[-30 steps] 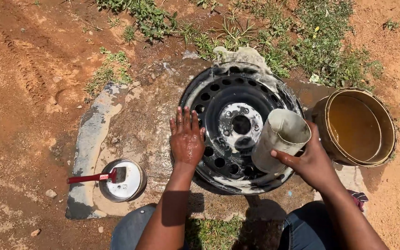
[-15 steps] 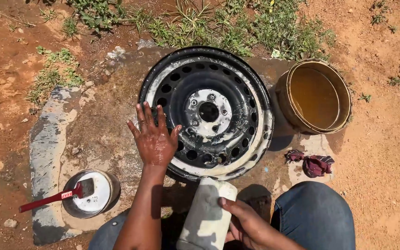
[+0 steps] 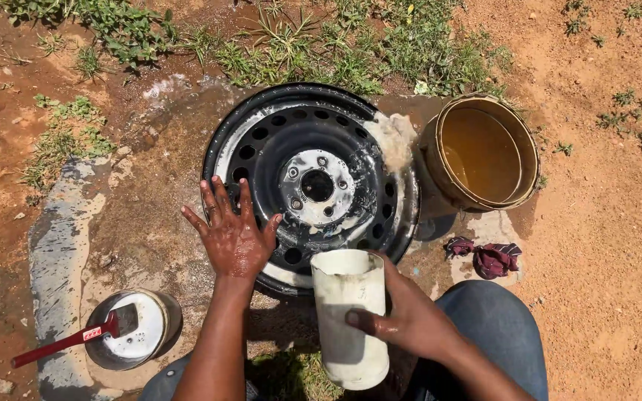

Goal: The person is cleaning and sanding a car wheel rim outdoors.

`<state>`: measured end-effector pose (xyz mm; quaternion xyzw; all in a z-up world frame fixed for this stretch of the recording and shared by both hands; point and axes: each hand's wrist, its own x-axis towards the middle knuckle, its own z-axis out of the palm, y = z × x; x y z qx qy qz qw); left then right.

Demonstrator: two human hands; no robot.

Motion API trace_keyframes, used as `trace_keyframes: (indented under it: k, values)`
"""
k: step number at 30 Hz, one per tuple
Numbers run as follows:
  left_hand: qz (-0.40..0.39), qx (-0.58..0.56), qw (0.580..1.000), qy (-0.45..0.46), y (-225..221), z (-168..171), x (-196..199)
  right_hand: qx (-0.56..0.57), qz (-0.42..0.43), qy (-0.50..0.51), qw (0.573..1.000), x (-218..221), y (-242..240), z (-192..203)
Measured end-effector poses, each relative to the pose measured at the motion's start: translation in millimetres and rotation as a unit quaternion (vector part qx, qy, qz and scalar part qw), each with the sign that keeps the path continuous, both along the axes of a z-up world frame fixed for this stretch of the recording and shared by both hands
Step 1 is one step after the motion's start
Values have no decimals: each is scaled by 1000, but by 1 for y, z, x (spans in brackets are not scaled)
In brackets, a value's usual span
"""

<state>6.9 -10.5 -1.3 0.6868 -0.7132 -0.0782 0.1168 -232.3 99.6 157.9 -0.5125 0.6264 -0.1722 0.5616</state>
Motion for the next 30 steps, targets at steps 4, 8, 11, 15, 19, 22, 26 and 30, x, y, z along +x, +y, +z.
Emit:
trace_keyframes:
  k: [4,8,11,15,19,22,26,30]
  values:
    - [-92,-104,986,93,16,-22,-33,-92,16,173,980,-26,-1,28]
    - [-109,87,990,10,11,9,-46,-406,-154,240,868,-97,19,35]
    - [-117,103,988,-5,-1,1,-48,-403,-251,260,841,-166,48,-3]
    - [-186,-74,980,15,-3,-41,-48,-237,-366,328,838,-227,83,-95]
    - [-211,17,973,88,-3,-13,-50,-209,-337,317,862,-211,64,-157]
    - [-214,8,974,79,-2,-20,-49,-179,-311,273,892,-213,57,-183]
    - [-208,23,974,85,-3,-30,-50,-294,-267,204,895,-241,73,-187]
    - [-203,15,975,87,-5,-30,-48,-208,-330,425,817,-317,63,-231]
